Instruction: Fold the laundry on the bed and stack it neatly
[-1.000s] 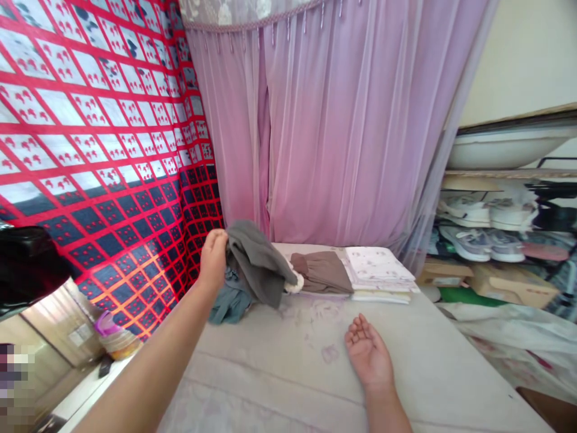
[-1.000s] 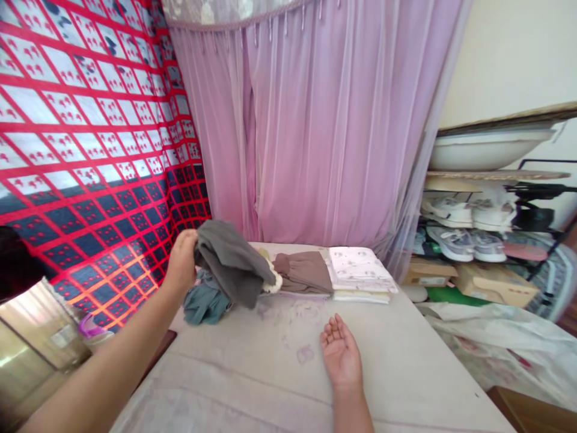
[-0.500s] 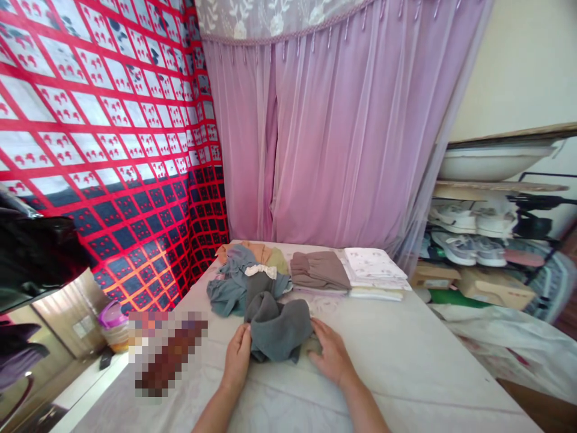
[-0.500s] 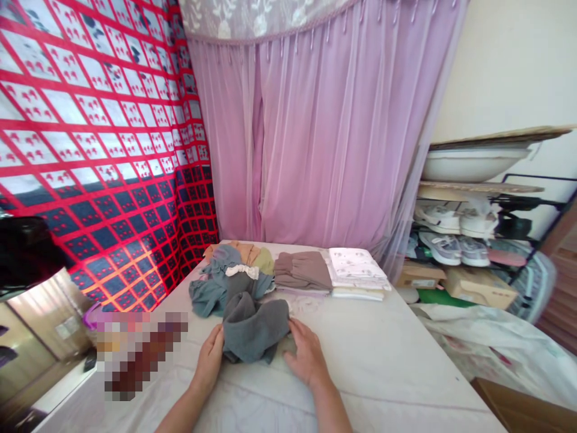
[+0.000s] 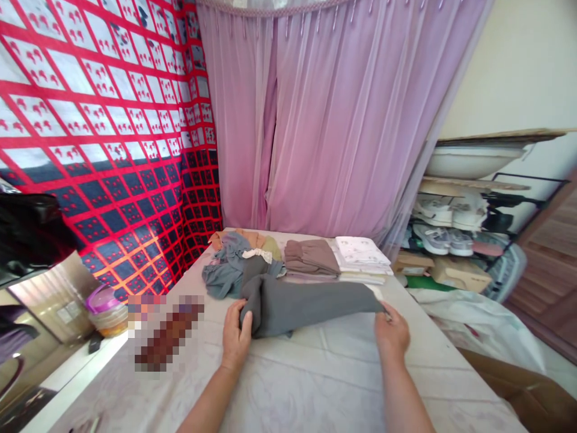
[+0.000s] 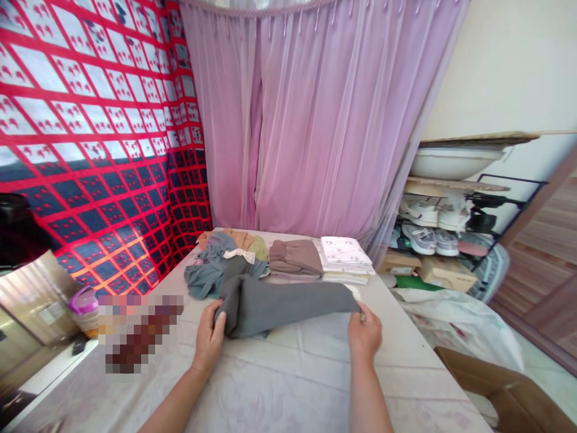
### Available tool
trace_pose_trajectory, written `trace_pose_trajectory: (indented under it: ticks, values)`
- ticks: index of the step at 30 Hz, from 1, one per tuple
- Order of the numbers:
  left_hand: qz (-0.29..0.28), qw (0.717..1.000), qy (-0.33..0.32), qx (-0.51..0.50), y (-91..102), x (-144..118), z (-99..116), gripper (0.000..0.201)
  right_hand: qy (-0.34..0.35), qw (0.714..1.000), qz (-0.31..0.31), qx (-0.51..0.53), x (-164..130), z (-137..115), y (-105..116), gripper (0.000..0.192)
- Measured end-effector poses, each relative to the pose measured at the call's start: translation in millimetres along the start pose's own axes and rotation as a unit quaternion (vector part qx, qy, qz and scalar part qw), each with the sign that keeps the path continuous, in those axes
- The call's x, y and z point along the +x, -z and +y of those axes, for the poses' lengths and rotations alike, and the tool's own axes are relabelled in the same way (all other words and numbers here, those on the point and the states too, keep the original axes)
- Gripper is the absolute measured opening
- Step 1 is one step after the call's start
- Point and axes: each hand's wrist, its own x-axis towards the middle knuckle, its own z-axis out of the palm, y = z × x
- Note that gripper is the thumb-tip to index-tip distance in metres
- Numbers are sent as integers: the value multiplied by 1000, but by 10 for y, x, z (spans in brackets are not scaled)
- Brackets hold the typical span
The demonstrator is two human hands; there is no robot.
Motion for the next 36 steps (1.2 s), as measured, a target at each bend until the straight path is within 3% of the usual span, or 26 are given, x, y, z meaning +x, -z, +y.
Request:
trace_pose_trajectory:
  ticks: [4, 7, 10, 12, 14, 17, 21, 23, 26, 29, 33, 36]
  values:
    - [-18, 999, -22, 31, -77, 0, -36, 52, -42, 999, 11, -32, 22, 343, 315, 60]
    - [-65, 996, 29, 44, -116, 16, -73, 65, 3, 1000, 3, -24, -230, 394, 270, 57]
    - [-103, 991, 53, 61, -109, 36, -111, 61, 55, 998, -23, -13, -447, 305, 158, 50]
    - [-109, 990, 5, 94, -90, 23, -109, 49, 70, 997, -36, -5, -505, 233, 120, 49]
    - [-133, 978, -90, 130, -74, -33, -55, 40, 73, 997, -31, 1, -506, 190, 115, 50]
    - [-215, 940, -218, 152, -80, -183, 154, 40, 54, 998, -10, 17, -472, 185, 125, 49]
    - [-343, 894, -263, 117, -141, -328, 559, 42, 59, 997, -2, 51, -446, 188, 137, 45]
    - [-383, 884, -256, 82, -182, -312, 730, 45, 79, 994, -6, 68, -437, 148, 159, 42]
    - [-388, 893, -227, 6, -271, -217, 901, 43, 99, 987, -35, 117, -450, 11, 203, 37]
    - [-360, 915, -169, -74, -416, -159, 993, 39, 76, 964, -143, 209, -547, -195, 196, 40]
    - [-344, 923, -42, -165, -612, -191, 1020, 42, 18, 905, -322, 279, -765, -432, 74, 48]
    - [-343, 919, 30, -189, -641, -123, 954, 44, -8, 890, -373, 264, -831, -488, 17, 41]
